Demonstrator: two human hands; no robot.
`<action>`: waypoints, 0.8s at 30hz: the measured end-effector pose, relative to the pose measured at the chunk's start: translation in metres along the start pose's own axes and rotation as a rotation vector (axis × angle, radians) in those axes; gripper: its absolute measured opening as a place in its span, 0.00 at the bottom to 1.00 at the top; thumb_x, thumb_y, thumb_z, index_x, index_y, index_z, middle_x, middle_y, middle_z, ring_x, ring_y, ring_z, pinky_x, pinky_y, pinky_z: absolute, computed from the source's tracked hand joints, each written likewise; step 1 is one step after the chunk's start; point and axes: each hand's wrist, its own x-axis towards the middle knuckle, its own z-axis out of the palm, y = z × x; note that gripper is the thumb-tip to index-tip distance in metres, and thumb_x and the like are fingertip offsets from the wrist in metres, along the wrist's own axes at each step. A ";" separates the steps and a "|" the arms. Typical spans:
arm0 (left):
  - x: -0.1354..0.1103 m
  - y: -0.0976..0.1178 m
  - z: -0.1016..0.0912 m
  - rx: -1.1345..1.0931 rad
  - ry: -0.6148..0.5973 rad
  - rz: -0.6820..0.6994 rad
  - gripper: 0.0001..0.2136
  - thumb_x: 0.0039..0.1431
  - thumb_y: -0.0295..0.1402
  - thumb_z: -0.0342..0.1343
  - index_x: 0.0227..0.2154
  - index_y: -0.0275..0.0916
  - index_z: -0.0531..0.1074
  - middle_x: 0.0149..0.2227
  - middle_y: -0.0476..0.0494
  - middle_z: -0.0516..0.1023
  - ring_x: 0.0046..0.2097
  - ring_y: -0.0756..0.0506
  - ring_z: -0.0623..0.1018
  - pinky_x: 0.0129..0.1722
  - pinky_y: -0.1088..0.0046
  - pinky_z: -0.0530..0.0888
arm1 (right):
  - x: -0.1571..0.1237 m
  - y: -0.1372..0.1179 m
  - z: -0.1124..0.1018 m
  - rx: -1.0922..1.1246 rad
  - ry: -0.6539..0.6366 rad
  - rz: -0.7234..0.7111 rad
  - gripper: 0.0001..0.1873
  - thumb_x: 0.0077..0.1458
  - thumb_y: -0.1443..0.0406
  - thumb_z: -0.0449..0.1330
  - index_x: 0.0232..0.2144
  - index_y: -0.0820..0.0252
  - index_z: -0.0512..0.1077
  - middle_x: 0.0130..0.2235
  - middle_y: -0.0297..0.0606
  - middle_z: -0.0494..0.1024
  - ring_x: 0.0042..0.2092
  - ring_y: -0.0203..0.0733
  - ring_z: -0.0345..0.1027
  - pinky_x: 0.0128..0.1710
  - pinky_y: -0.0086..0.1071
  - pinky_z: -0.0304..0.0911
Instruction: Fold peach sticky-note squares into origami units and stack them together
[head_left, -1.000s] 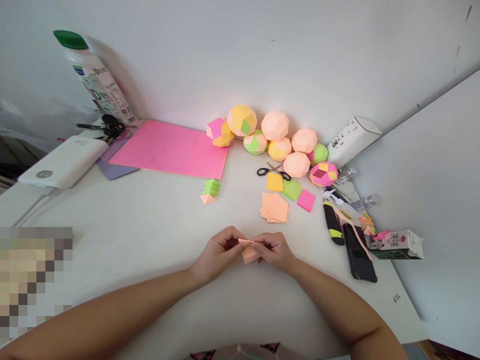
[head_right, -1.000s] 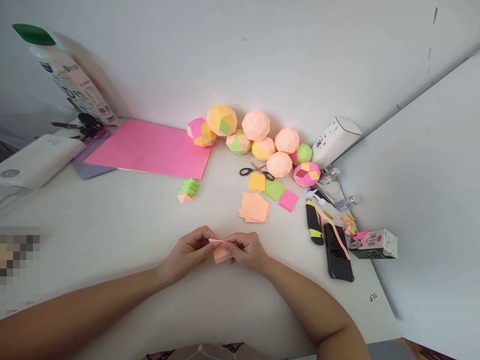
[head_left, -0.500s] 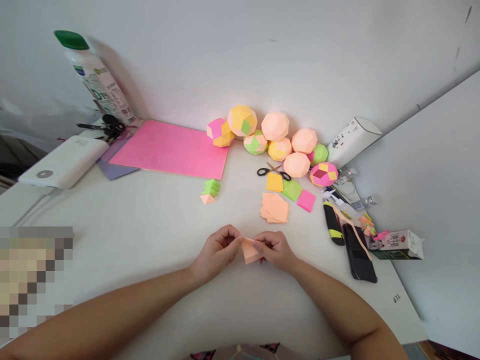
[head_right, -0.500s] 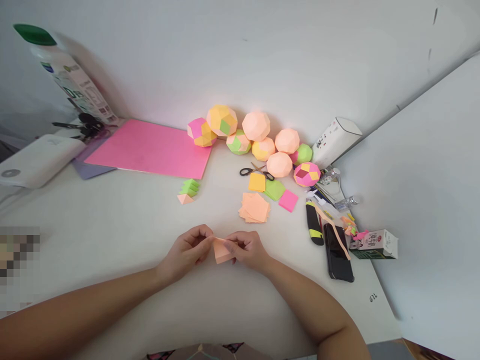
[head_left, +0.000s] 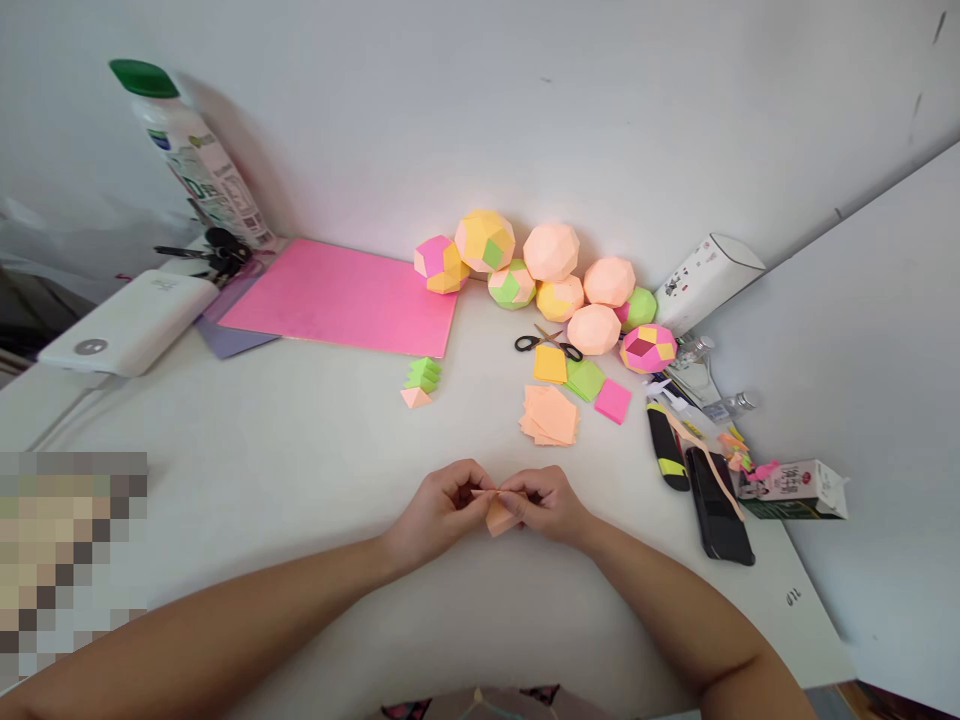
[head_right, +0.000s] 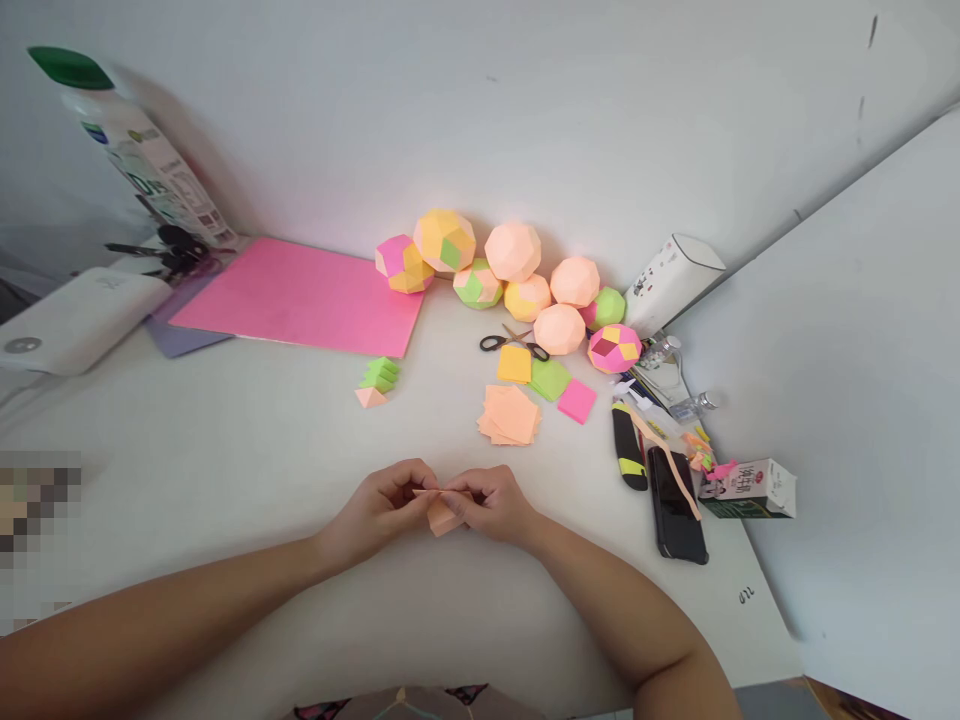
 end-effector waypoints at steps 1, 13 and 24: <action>-0.001 0.000 0.000 0.017 0.012 -0.004 0.08 0.53 0.36 0.53 0.24 0.37 0.65 0.24 0.52 0.66 0.25 0.53 0.64 0.24 0.77 0.62 | 0.000 0.000 0.000 0.004 0.001 0.005 0.12 0.54 0.60 0.57 0.27 0.63 0.74 0.21 0.34 0.72 0.21 0.31 0.63 0.19 0.24 0.60; 0.000 -0.001 -0.004 -0.134 0.087 -0.020 0.07 0.55 0.36 0.51 0.28 0.39 0.62 0.19 0.57 0.61 0.20 0.54 0.61 0.19 0.79 0.60 | 0.000 -0.001 -0.005 0.185 0.055 0.104 0.10 0.51 0.62 0.59 0.22 0.63 0.70 0.18 0.31 0.67 0.19 0.31 0.62 0.18 0.25 0.60; 0.000 -0.005 0.001 0.137 0.000 0.044 0.10 0.55 0.37 0.52 0.23 0.37 0.64 0.23 0.52 0.64 0.24 0.53 0.60 0.23 0.78 0.59 | 0.000 -0.004 0.003 -0.036 0.037 0.011 0.02 0.48 0.67 0.56 0.27 0.61 0.68 0.21 0.29 0.67 0.22 0.29 0.56 0.21 0.24 0.53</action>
